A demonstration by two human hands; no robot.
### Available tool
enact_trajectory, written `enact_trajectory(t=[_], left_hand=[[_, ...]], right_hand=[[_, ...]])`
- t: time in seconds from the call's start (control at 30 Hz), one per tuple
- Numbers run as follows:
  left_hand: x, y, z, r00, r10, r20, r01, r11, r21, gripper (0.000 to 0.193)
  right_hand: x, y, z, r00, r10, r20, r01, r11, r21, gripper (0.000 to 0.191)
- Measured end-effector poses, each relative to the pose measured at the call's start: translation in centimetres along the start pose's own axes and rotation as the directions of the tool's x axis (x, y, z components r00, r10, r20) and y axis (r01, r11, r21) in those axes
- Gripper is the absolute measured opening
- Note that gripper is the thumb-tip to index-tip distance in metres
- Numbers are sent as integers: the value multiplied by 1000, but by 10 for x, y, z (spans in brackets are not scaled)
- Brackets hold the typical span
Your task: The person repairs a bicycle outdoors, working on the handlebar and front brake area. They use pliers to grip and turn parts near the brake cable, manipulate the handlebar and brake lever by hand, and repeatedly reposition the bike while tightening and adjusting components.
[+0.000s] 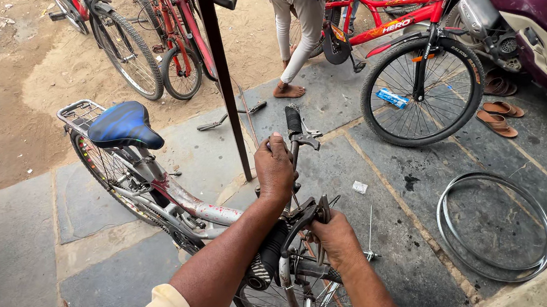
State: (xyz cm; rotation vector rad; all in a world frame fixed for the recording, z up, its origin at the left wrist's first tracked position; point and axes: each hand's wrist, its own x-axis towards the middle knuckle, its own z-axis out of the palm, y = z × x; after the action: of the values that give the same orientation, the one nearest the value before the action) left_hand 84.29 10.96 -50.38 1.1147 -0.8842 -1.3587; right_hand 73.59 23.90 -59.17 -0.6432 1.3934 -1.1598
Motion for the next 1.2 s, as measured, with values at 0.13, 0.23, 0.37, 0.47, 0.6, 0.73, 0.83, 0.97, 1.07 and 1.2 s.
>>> enact_trajectory(t=[0.13, 0.23, 0.37, 0.47, 0.6, 0.73, 0.83, 0.97, 1.07, 1.2], left_hand=[[1, -1, 0, 1000, -6, -20, 6, 1000, 5, 43], [2, -1, -1, 1000, -17, -21, 17, 1000, 12, 42], [0, 3, -1, 998, -57, 4, 57, 998, -25, 41], [-1, 5, -2, 998, -56, 4, 56, 998, -20, 40], [2, 2, -3, 1000, -27, -6, 27, 1000, -1, 42], [6, -5, -2, 1000, -2, 20, 4, 997, -83, 44], [8, -9, 0, 998, 56, 24, -52, 990, -128, 45], [8, -10, 2, 990, 139, -33, -138, 990, 18, 45], [7, -9, 2, 980, 192, -44, -187, 978, 97, 46], [5, -3, -2, 980, 195, -33, -191, 976, 107, 45]], right_hand=[[3, -1, 14, 991, -70, -117, 67, 997, -26, 16], [-5, -9, 19, 984, -18, -180, -15, 984, -175, 15], [-14, -18, 15, 990, 108, -86, -115, 990, -81, 14], [-11, -16, 8, 995, 98, -30, -95, 993, 76, 14], [0, -6, -2, 995, 102, -22, -98, 985, 145, 14], [11, -1, -8, 1000, -25, 15, 21, 975, 219, 16], [11, -2, -10, 998, -41, 56, 26, 968, 248, 16], [3, -2, -14, 997, 37, 60, -42, 995, 92, 15], [-1, 2, -13, 999, -5, 40, 4, 999, 39, 19], [3, 3, -6, 999, -52, 1, 52, 997, 48, 15]])
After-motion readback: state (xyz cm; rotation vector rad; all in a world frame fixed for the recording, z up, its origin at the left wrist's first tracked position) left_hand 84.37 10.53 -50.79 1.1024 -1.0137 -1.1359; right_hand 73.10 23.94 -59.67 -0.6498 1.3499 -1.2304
